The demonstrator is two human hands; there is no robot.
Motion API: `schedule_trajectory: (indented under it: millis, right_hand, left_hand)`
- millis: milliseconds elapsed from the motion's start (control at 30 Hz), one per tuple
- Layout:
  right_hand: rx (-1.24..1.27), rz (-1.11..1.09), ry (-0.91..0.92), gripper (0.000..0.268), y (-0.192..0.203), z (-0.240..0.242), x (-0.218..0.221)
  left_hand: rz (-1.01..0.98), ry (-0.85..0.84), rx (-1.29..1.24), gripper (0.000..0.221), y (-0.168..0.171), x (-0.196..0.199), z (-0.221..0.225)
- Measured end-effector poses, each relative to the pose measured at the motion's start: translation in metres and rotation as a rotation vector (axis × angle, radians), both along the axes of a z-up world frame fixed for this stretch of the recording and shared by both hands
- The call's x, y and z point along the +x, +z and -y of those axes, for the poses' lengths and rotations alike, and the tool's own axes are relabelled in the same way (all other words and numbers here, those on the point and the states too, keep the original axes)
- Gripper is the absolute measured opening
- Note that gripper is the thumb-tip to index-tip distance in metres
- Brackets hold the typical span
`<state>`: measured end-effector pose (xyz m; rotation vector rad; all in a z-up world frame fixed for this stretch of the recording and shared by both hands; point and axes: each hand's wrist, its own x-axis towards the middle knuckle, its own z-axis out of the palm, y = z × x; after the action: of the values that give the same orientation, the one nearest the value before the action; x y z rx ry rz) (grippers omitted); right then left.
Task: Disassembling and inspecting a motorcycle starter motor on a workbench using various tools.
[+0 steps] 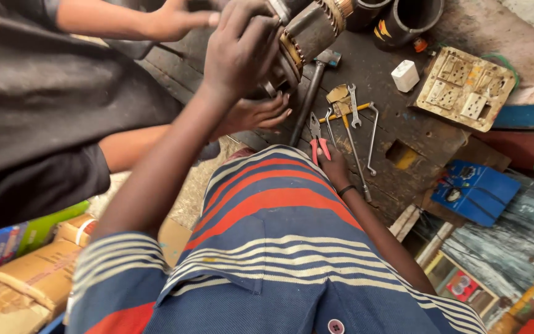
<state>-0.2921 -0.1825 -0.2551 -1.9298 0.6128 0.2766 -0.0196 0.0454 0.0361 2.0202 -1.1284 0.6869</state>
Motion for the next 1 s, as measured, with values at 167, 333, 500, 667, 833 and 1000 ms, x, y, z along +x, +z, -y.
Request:
schedule_trajectory:
  millis: [167,333,500,667,833,1000]
  right_hand:
    - [-0.032,0.019,-0.017,0.029,0.028,-0.012,0.002]
    - [-0.159,0.083,0.117,0.040,0.038,-0.014,-0.001]
    - [-0.375,0.082,0.337,0.059,0.084,-0.013,0.014]
    - [-0.401,0.063,0.259,0.041,0.148,0.003,0.060]
    - [-0.337,0.606,0.101,0.020,0.263,0.030,0.159]
    - [-0.506,1.012,0.288,0.052,0.340,0.038,0.260]
  left_hand:
    - [-0.215,0.129,-0.093,0.043,-0.005,-0.007,0.011]
    - [-0.303,0.208,0.007,0.068,-0.025,0.010,0.012]
    - [-0.358,0.243,0.205,0.074,-0.014,0.019,0.029]
    - [-0.494,0.246,0.305,0.071,0.001,0.023,0.038]
    - [-0.326,0.134,0.258,0.080,-0.013,0.028,0.034]
    - [-0.476,0.197,0.262,0.073,0.000,0.021,0.043]
